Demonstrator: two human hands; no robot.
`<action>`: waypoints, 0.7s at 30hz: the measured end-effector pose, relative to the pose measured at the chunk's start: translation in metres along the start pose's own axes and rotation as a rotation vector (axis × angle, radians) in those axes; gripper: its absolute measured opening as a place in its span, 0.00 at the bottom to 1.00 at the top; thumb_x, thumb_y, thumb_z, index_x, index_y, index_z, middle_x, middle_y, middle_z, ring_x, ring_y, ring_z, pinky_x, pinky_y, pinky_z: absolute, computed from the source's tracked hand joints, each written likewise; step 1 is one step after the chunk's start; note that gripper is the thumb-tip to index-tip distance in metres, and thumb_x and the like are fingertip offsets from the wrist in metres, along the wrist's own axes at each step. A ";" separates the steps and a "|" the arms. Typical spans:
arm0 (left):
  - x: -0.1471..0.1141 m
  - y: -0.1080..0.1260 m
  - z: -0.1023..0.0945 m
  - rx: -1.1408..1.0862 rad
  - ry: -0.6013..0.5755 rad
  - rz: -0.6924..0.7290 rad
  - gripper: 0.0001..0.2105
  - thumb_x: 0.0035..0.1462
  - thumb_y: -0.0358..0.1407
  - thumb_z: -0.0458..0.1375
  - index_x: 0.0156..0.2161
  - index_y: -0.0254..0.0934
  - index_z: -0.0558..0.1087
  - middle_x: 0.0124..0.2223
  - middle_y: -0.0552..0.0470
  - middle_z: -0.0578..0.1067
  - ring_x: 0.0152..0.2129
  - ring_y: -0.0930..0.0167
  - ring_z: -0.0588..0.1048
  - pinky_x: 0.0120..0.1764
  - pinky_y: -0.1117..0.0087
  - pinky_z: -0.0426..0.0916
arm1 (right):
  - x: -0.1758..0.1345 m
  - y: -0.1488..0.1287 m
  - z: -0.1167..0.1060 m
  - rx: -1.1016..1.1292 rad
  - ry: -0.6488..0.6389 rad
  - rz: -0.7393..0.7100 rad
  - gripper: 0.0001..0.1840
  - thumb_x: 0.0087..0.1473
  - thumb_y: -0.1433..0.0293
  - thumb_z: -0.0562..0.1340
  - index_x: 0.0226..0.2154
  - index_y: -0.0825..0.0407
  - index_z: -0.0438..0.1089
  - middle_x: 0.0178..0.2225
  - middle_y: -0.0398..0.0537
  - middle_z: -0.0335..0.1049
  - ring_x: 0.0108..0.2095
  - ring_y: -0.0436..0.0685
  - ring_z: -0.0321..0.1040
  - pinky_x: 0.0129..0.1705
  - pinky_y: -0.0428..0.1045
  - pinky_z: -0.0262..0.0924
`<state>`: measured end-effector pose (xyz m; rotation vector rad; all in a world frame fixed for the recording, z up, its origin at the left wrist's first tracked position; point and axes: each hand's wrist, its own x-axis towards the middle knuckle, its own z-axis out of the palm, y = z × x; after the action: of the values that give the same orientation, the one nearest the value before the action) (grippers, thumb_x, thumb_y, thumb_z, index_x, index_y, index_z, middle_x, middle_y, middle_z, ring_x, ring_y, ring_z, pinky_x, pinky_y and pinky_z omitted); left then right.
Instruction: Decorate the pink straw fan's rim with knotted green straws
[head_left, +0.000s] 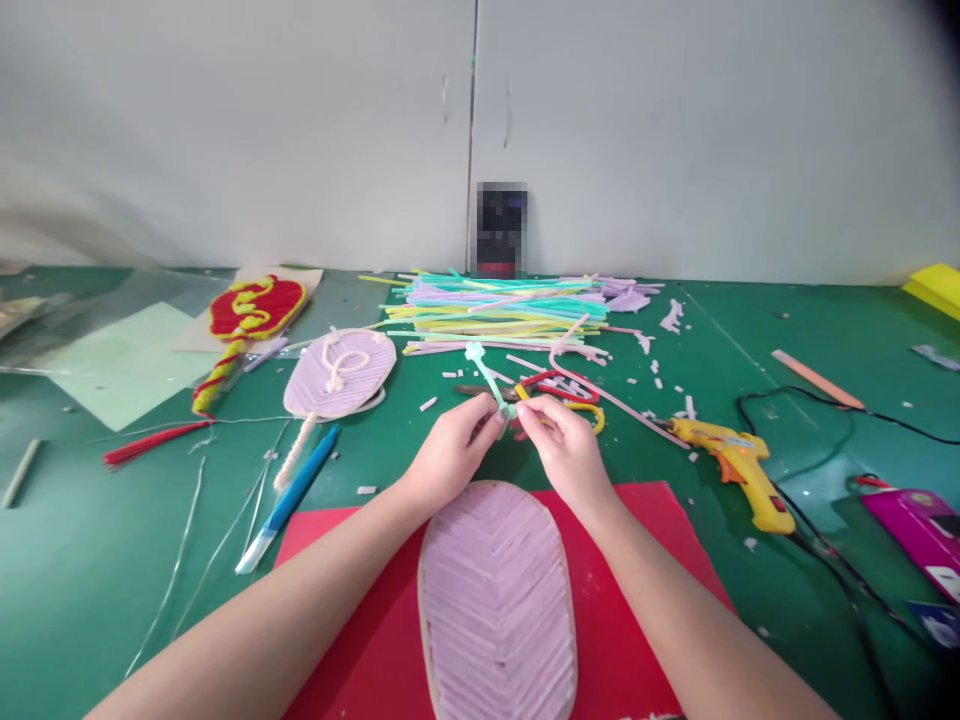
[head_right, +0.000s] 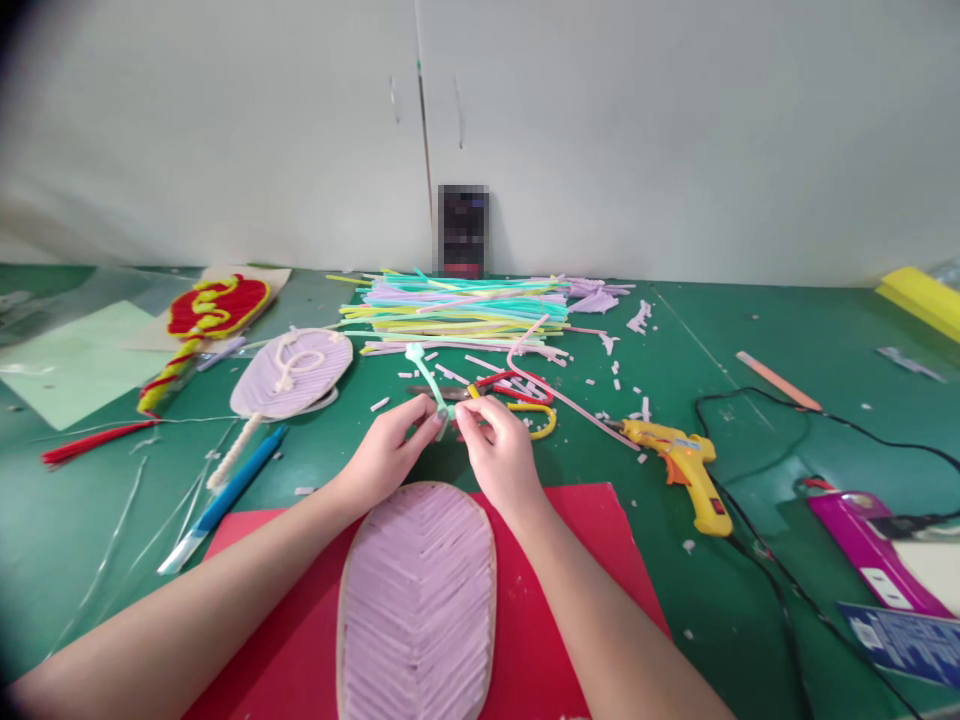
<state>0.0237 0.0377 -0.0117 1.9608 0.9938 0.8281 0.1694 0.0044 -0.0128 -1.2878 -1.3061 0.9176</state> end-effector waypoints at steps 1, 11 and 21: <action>0.000 0.000 0.000 -0.032 -0.015 -0.001 0.12 0.61 0.37 0.47 0.27 0.36 0.60 0.25 0.58 0.61 0.23 0.76 0.60 0.29 0.76 0.56 | 0.000 -0.001 -0.001 -0.011 -0.006 -0.002 0.11 0.55 0.61 0.57 0.29 0.51 0.66 0.29 0.45 0.65 0.31 0.53 0.65 0.33 0.47 0.64; 0.002 0.000 -0.003 -0.222 -0.110 -0.002 0.14 0.61 0.40 0.47 0.26 0.35 0.61 0.25 0.57 0.63 0.24 0.76 0.62 0.31 0.75 0.59 | 0.003 -0.009 -0.014 -0.135 -0.181 -0.063 0.09 0.57 0.66 0.55 0.28 0.51 0.63 0.26 0.42 0.62 0.28 0.50 0.60 0.31 0.46 0.55; 0.002 -0.001 -0.001 -0.223 -0.165 -0.011 0.10 0.61 0.37 0.47 0.29 0.35 0.62 0.27 0.56 0.66 0.26 0.76 0.65 0.33 0.74 0.60 | 0.004 -0.010 -0.019 -0.239 -0.219 -0.105 0.10 0.57 0.68 0.54 0.25 0.52 0.63 0.25 0.42 0.60 0.27 0.50 0.58 0.30 0.46 0.52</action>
<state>0.0236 0.0400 -0.0116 1.7989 0.7806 0.7246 0.1867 0.0042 0.0005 -1.3121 -1.6803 0.8653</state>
